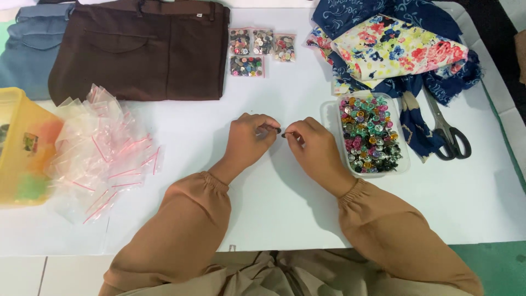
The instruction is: Sorting small decorative buttons and accessories into plastic bags at a sewing workstation.
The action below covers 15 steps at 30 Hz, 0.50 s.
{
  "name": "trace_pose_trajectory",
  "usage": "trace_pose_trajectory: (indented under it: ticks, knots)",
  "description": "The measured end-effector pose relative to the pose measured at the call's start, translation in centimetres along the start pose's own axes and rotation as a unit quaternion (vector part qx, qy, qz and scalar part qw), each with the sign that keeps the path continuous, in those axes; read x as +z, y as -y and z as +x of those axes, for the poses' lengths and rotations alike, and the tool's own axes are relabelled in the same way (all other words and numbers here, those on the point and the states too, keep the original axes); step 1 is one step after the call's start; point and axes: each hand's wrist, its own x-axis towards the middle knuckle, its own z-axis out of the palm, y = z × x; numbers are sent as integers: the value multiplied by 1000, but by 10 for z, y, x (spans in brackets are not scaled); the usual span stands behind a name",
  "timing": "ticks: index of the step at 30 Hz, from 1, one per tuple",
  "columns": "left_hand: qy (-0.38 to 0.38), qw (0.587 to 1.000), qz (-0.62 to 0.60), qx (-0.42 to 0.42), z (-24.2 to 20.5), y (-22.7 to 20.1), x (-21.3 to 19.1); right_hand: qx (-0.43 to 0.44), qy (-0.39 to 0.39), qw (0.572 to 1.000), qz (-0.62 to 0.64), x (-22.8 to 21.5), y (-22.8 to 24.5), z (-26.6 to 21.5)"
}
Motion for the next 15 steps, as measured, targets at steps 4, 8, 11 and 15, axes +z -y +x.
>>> trace_pose_trajectory:
  ticks: [4,8,11,15]
  knots:
    - [19,999,19,-29,1,3,-14,34,43,998,-23,15,5,4]
    - [43,996,67,-38,-1,-1,-19,53,82,994,-52,30,-5,6]
    - [35,994,100,-8,-2,-5,-16,51,86,992,-76,28,-5,6]
    - [-7,995,94,38,-2,-9,-15,49,63,994,-70,-19,28,18]
